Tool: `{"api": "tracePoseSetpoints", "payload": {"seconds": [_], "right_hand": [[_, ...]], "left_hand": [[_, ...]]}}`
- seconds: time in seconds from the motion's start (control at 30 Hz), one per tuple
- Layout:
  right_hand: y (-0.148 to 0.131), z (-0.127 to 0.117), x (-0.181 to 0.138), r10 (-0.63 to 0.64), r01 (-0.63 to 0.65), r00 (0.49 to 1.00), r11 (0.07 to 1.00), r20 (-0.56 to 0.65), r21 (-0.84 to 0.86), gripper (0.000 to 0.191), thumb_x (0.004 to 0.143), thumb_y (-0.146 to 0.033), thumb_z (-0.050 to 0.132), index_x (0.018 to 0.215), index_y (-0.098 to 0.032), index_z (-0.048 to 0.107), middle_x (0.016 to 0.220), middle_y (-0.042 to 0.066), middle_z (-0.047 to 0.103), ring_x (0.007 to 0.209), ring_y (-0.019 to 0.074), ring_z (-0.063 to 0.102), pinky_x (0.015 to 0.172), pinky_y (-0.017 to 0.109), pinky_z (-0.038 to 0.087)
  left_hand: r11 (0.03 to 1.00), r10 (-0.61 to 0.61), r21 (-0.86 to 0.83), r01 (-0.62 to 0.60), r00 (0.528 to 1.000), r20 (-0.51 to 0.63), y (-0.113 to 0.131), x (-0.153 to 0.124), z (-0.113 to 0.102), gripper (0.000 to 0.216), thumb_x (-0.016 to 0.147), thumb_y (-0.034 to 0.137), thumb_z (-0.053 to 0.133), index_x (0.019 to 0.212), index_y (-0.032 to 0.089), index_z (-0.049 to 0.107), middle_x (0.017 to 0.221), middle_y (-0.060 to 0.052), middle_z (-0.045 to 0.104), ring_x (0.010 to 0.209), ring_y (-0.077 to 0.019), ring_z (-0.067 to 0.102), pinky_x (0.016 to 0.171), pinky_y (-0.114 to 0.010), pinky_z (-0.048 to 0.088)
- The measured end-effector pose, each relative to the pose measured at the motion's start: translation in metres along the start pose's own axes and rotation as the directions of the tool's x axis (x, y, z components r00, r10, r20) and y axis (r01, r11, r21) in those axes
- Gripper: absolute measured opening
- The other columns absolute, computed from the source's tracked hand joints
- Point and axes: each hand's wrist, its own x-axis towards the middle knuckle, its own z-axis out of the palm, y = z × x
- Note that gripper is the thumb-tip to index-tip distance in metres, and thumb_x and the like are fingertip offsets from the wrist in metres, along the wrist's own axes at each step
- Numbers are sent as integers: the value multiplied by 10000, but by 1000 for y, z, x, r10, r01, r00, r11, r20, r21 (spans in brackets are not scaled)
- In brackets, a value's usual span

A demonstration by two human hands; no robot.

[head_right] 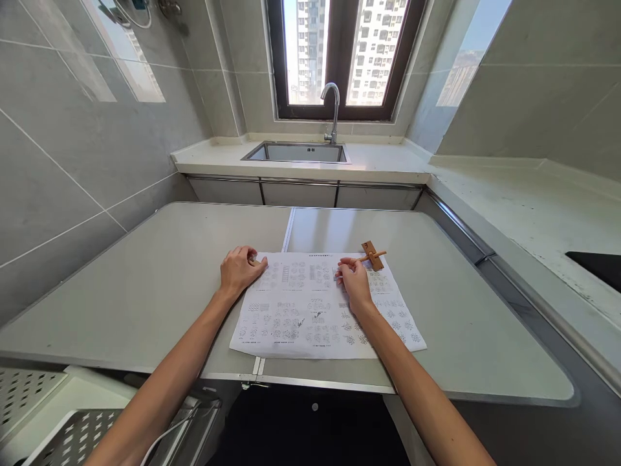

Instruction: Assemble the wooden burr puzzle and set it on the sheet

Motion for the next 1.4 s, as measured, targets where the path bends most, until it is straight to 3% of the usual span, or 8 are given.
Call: {"api": "tracePoseSetpoints", "payload": {"seconds": [0.1,0.27,0.47,0.73,1.03,1.23,1.4], "right_hand": [[3,-1,2,-3,3,1000,1000,17,-13,241,662,-189,703,896,-216,656,946,8,656,670,107,604,498,199,489],[5,-3,5,-5,6,1000,1000,29,-25,235,660,-183,722,885,-215,663,927,16,663,665,115,604,493,206,493],[3,0,2,3,-1,999,1000,43,-28,232,658,-198,722,882,-218,663,886,5,653,663,114,592,489,199,484],[-2,1,-3,20,-18,999,999,47,-34,240,669,-202,732,900,-222,668,871,6,657,664,120,585,503,209,495],[-3,1,-3,15,-11,998,998,58,-55,220,675,-201,743,879,-220,659,863,9,666,643,118,580,499,217,488],[0,1,-2,14,-8,997,997,81,-80,228,680,-227,754,889,-221,663,871,7,673,626,115,576,503,222,479],[4,2,0,-5,20,993,992,119,-128,221,697,-250,742,901,-218,663,905,15,689,616,115,587,508,230,470]], "left_hand": [[999,-34,-33,34,999,-10,-2,1,0,238,849,462,653,925,236,646,992,-69,735,939,-288,651,794,-399,478],[1000,5,10,-5,1000,-21,-6,3,2,208,841,433,660,903,235,658,1009,-78,737,1017,-310,638,924,-446,448],[999,12,31,-11,1000,-16,-8,2,4,234,843,447,654,937,233,665,1054,-99,708,1073,-325,618,947,-460,446],[991,-89,98,91,996,-25,-8,-1,2,484,810,606,671,1076,204,626,1185,-175,633,1152,-393,570,978,-522,438],[994,-95,46,96,995,-14,-6,1,-4,392,792,605,699,856,228,615,1013,-129,698,1006,-356,618,880,-489,491],[996,-20,-86,19,1000,-6,5,-3,-6,350,824,558,701,897,225,621,1005,-91,709,990,-304,654,838,-431,526],[934,218,-309,-181,972,90,31,-20,-6,349,867,525,691,1031,224,631,1044,-66,694,934,-243,672,810,-379,554]]}}
